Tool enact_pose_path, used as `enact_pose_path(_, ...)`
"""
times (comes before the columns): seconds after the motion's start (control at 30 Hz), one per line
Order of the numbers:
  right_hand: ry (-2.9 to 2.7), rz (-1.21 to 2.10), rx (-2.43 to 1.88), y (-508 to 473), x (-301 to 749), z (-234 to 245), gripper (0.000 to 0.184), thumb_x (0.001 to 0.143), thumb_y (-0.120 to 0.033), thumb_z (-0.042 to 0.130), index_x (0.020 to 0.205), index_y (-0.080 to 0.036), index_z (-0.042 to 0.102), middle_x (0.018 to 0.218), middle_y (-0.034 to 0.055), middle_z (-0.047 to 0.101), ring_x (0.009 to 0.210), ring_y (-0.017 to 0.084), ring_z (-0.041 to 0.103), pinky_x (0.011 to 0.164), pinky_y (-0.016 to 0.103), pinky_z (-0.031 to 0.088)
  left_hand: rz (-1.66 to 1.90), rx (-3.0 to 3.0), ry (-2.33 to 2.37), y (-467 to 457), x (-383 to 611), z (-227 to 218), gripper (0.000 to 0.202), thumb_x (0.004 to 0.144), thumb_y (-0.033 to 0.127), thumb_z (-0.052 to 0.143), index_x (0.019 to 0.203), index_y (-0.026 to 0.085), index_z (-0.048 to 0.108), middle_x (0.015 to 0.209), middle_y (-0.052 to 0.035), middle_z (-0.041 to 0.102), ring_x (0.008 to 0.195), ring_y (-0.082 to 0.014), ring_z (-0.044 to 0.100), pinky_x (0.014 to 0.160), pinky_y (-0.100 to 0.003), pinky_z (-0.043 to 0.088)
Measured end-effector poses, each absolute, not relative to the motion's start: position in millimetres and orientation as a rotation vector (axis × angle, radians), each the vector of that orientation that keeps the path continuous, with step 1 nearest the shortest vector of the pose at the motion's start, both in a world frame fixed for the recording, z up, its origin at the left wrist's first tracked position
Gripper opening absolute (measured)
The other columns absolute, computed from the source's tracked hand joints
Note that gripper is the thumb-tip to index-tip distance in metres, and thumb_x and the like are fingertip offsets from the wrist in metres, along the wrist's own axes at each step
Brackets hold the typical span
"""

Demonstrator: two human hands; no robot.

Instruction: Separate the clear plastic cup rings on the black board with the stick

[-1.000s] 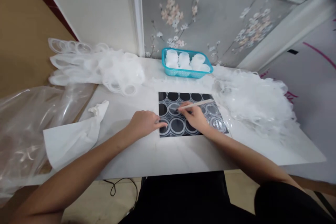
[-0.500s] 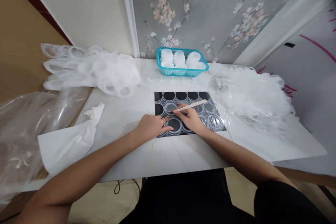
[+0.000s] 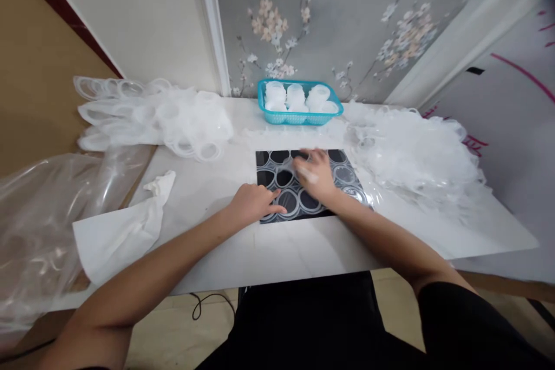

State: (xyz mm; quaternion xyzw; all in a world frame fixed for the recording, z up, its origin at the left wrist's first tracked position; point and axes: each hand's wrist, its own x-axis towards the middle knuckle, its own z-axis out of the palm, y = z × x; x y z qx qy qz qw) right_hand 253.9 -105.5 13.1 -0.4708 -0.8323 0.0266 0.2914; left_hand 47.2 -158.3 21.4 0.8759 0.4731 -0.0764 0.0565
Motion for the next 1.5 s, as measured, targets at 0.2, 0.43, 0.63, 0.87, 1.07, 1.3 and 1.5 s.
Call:
enact_pose_path(0.2, -1.96, 0.228, -1.348, -102, 294, 18, 0.019, 0.088, -0.029, 0.05, 0.085, -0.021, 0.066, 0.088, 0.0084, 0.068, 0.102, 0.029, 0.058, 0.09, 0.042, 0.043, -0.292, 2.608, 1.441, -153, 52, 35, 0.058, 0.083, 0.067, 0.043, 0.119, 0.026, 0.064, 0.076, -0.0085, 0.07, 0.07, -0.0245, 0.065, 0.052, -0.027, 0.033)
enact_pose_path(0.43, -1.852, 0.79, -1.255, -143, 296, -15, 0.023, 0.087, -0.038, 0.053, 0.086, -0.022, 0.069, 0.094, 0.0061, 0.069, 0.117, 0.027, 0.056, 0.098, 0.042, 0.043, -0.073, 2.765, 1.394, -154, 96, 35, 0.051, 0.088, 0.06, 0.041, 0.111, 0.022, 0.065, 0.083, -0.0102, 0.07, 0.075, -0.0278, 0.066, 0.06, -0.031, 0.04)
enact_pose_path(0.63, -1.877, 0.763, -1.264, -133, 297, -16, 0.024, 0.088, -0.038, 0.052, 0.089, -0.021, 0.069, 0.098, 0.0066, 0.07, 0.12, 0.026, 0.055, 0.101, 0.041, 0.042, -0.126, 2.727, 1.367, -154, 102, 24, 0.052, 0.087, 0.061, 0.043, 0.125, 0.027, 0.058, 0.085, -0.0086, 0.071, 0.076, -0.0291, 0.066, 0.059, -0.031, 0.04)
enact_pose_path(0.87, -2.13, 0.4, -1.25, -146, 291, -19, 0.022, 0.092, -0.028, 0.047, 0.091, -0.023, 0.068, 0.099, 0.0043, 0.072, 0.121, 0.027, 0.052, 0.103, 0.043, 0.038, -0.214, 2.675, 1.392, -151, 103, 25, 0.056, 0.086, 0.064, 0.04, 0.127, 0.03, 0.057, 0.082, -0.0091, 0.071, 0.079, -0.0311, 0.067, 0.06, -0.032, 0.041)
enact_pose_path(1.07, -2.349, -0.145, -1.262, -114, 298, 12, 0.02, 0.084, -0.012, 0.051, 0.092, -0.022, 0.067, 0.092, 0.0074, 0.072, 0.119, 0.029, 0.049, 0.105, 0.05, 0.029, -0.242, 2.65, 1.375, -148, 104, 27, 0.06, 0.084, 0.068, 0.038, 0.122, 0.027, 0.062, 0.082, -0.0113, 0.071, 0.08, -0.0308, 0.066, 0.06, -0.03, 0.039)
enact_pose_path(1.3, -1.989, 0.167, -1.409, -110, 338, 8, 0.024, 0.091, -0.032, 0.047, 0.082, -0.02, 0.066, 0.087, 0.0071, 0.069, 0.105, 0.027, 0.058, 0.092, 0.04, 0.044, -0.14, 2.651, 1.347, -142, 103, 27, 0.056, 0.082, 0.067, 0.046, 0.114, 0.027, 0.067, 0.077, -0.008, 0.071, 0.075, -0.027, 0.066, 0.059, -0.028, 0.038)
enact_pose_path(1.5, -1.833, 0.589, -1.413, -141, 331, -22, 0.021, 0.087, -0.037, 0.052, 0.085, -0.022, 0.067, 0.094, 0.006, 0.069, 0.095, 0.025, 0.065, 0.086, 0.038, 0.048, 0.044, 2.791, 1.332, -149, 111, 15, 0.05, 0.089, 0.059, 0.041, 0.112, 0.022, 0.066, 0.092, -0.0074, 0.072, 0.08, -0.026, 0.067, 0.061, -0.029, 0.041)
